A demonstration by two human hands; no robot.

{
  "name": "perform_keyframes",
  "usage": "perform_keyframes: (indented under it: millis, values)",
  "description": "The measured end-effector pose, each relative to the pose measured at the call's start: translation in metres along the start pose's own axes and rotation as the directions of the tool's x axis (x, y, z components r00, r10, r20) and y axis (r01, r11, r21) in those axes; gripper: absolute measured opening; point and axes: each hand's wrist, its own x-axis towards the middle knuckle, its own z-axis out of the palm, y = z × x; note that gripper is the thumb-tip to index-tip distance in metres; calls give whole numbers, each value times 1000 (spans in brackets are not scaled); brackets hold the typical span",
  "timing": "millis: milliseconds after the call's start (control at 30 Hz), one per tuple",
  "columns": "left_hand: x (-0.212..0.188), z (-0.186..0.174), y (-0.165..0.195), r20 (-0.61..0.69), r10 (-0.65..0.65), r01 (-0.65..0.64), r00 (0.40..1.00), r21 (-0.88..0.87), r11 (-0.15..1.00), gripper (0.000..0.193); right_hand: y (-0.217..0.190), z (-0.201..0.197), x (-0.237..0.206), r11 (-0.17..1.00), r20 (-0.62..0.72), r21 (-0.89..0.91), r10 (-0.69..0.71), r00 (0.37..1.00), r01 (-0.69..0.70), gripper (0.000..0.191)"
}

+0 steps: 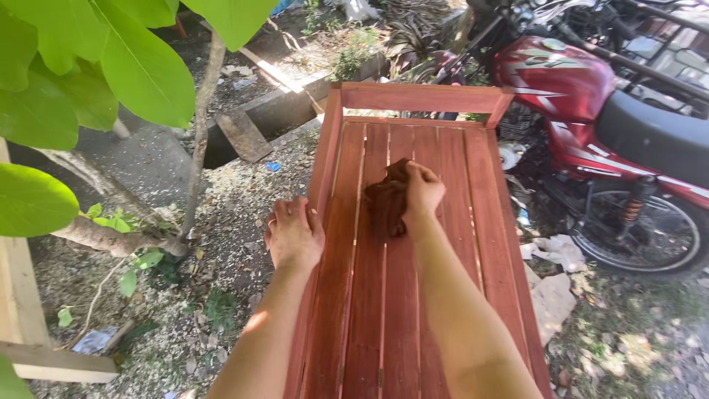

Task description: The person wipes a reddish stain or finish onto a slatted wooden bench-like frame using a brown cloth, working over the top boards, edges, and side rails while turning the piece to reach different surfaces. At the end they dip and wring the cloth in a bowl of stain placed on a metal rack.

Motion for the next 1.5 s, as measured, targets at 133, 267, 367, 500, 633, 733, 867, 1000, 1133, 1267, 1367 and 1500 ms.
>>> perform_keyframes:
  millis: [133,267,367,500,633,733,867,1000,1133,1267,1367,1500]
  values:
    - [-1,3,-1,-54,54,-53,997,14,998,30,-61,-54,0,966,-7,246,83,997,-79,19]
    - [-3,4,-5,-93,87,-82,992,57,995,34,-129,-96,-16,926,98,375,14,995,-50,16]
    - [-13,1,-4,-216,218,-204,952,86,975,41,-179,-118,-28,910,199,408,-16,980,-68,16]
    - [-32,0,22,-222,236,-224,946,78,971,42,-229,-138,-28,917,233,396,-40,972,-57,18]
    - [-35,15,86,-229,184,-190,956,-5,982,42,-248,-158,-2,915,282,399,-68,957,-52,16]
    - [-36,34,134,-258,144,-149,955,0,989,38,-243,-177,30,934,345,344,-28,938,-98,17]
    - [-51,72,193,-170,1,-3,986,-13,1000,34,-228,-201,68,937,364,282,93,927,-204,14]
    - [-71,95,236,-144,-72,74,987,4,997,40,-218,-207,85,925,426,216,198,883,-312,10]
    - [-68,86,239,-184,-157,159,970,-9,987,38,-208,-192,90,903,471,155,290,833,-401,9]
    - [-55,70,204,-280,-204,211,938,-6,978,39,-192,-164,98,884,552,144,302,777,-446,8]
    - [-47,68,173,-374,-309,282,874,-129,951,38,-176,-141,109,891,562,96,318,763,-443,11]
    - [-7,71,140,-438,-413,354,798,-213,910,34,-151,-108,123,913,633,103,246,734,-395,10]
